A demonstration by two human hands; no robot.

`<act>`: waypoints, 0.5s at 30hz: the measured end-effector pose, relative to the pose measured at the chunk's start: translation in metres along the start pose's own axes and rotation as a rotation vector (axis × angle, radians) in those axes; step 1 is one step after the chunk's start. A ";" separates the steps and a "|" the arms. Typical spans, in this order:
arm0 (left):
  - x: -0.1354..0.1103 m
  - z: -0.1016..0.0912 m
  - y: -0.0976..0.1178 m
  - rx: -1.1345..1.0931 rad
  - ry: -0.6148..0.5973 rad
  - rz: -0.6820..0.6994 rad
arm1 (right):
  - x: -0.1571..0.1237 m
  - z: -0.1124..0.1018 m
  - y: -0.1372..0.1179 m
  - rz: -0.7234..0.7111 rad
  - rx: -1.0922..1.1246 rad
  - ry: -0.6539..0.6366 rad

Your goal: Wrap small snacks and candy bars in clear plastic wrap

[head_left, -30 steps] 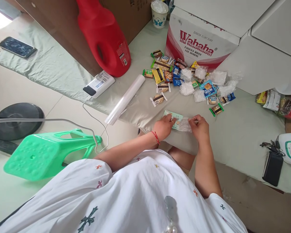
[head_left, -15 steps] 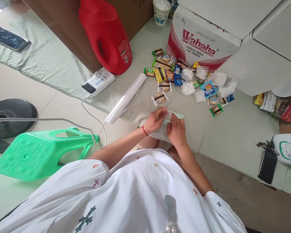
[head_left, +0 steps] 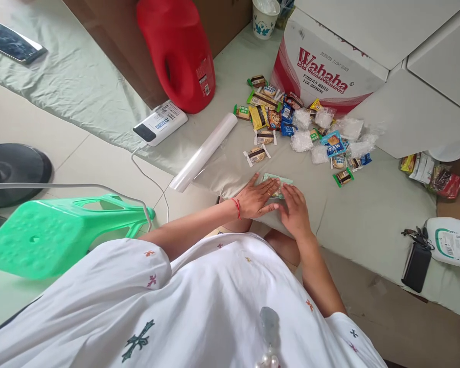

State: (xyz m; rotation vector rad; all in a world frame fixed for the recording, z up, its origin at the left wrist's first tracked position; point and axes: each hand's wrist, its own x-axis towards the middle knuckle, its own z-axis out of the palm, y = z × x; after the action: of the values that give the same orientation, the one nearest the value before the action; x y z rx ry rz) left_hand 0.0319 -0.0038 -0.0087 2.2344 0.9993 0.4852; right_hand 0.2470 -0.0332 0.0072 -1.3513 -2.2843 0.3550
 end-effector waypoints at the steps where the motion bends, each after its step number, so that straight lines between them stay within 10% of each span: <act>1: 0.003 -0.001 -0.001 -0.083 -0.015 -0.020 | 0.003 0.006 0.002 -0.013 -0.035 -0.037; 4: 0.010 -0.010 -0.012 -0.484 0.010 -0.111 | 0.012 0.023 0.004 -0.012 -0.110 -0.063; 9: -0.003 -0.037 -0.027 -1.010 0.421 -0.097 | 0.016 0.014 0.002 0.004 -0.022 0.049; 15: -0.010 -0.042 -0.001 -0.896 0.217 -0.026 | 0.008 -0.016 -0.019 0.248 0.471 0.162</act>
State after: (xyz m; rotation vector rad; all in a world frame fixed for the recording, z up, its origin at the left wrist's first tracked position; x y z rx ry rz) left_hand 0.0017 0.0054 0.0204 1.3806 0.7015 0.9547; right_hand 0.2379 -0.0359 0.0314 -1.3515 -1.7572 0.7792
